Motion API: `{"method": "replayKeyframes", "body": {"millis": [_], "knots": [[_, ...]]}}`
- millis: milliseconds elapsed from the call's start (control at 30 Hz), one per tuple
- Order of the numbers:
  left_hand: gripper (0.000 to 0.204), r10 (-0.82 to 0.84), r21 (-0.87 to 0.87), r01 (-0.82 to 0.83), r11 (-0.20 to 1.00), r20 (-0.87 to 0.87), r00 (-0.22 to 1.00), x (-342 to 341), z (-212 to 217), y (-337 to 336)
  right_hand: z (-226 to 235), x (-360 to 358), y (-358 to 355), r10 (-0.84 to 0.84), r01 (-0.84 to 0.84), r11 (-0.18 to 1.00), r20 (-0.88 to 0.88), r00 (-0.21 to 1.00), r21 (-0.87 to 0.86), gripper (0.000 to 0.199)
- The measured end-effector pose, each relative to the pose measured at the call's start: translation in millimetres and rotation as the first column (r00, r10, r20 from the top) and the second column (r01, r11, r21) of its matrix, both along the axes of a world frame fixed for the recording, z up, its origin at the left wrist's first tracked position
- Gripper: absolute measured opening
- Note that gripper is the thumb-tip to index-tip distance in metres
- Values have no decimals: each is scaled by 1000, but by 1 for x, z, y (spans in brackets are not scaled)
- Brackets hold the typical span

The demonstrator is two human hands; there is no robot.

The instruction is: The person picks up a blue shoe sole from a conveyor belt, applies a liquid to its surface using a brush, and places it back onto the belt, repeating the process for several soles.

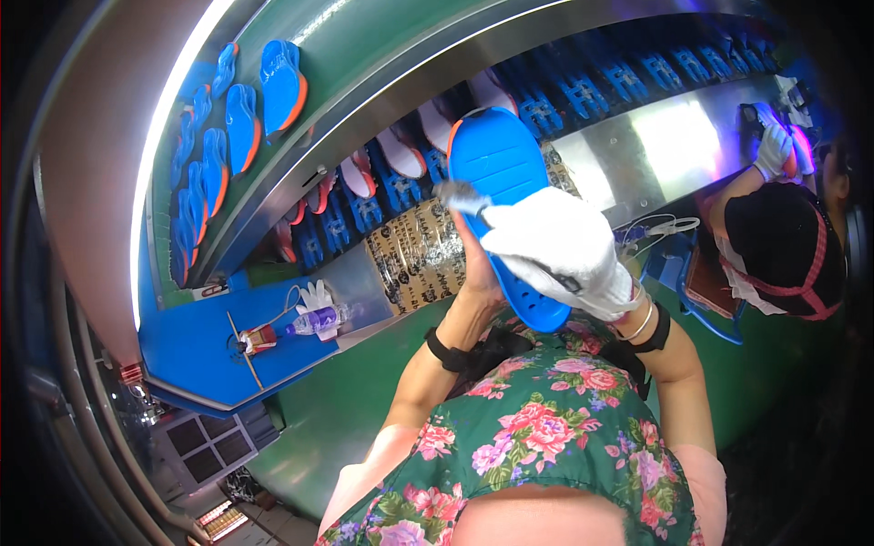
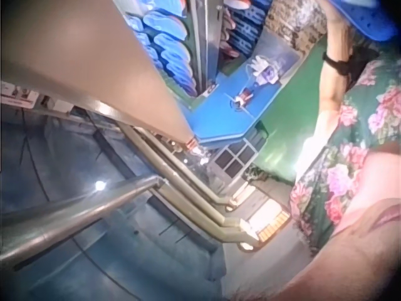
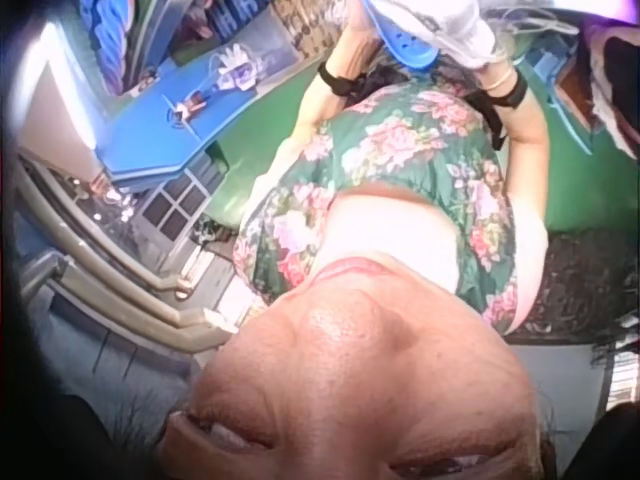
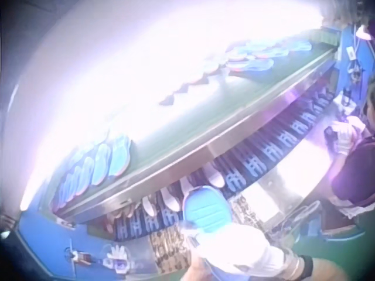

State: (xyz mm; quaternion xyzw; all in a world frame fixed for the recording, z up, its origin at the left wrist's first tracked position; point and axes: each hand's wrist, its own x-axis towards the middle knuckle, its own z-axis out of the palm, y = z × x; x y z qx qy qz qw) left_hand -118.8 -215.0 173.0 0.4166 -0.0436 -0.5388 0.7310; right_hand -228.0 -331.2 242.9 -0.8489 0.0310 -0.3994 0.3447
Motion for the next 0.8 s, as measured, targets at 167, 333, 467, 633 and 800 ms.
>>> {"method": "replayKeyframes", "body": {"millis": [167, 333, 467, 633, 800], "knots": [[96, -22, -134, 30, 991, 63, 998, 10, 2, -1, -11, 3, -18, -17, -9, 969, 101, 995, 247, 22], [102, 58, 28, -58, 998, 4, 998, 16, -16, 4, -18, 2, -4, 66, -66, 998, 138, 988, -8, 27], [100, 20, -74, -15, 997, 75, 997, 22, -17, 9, -21, -9, -10, 179, -226, 915, 163, 970, 335, 28], [94, 121, -11, -120, 993, 95, 988, 24, -16, 1, -22, -13, -5, 49, -49, 999, 82, 995, -9, 23], [103, -313, -526, 240, 816, -54, 948, 48, -33, -7, -29, -19, -4, 216, -257, 871, 145, 966, 419, 17]]}}
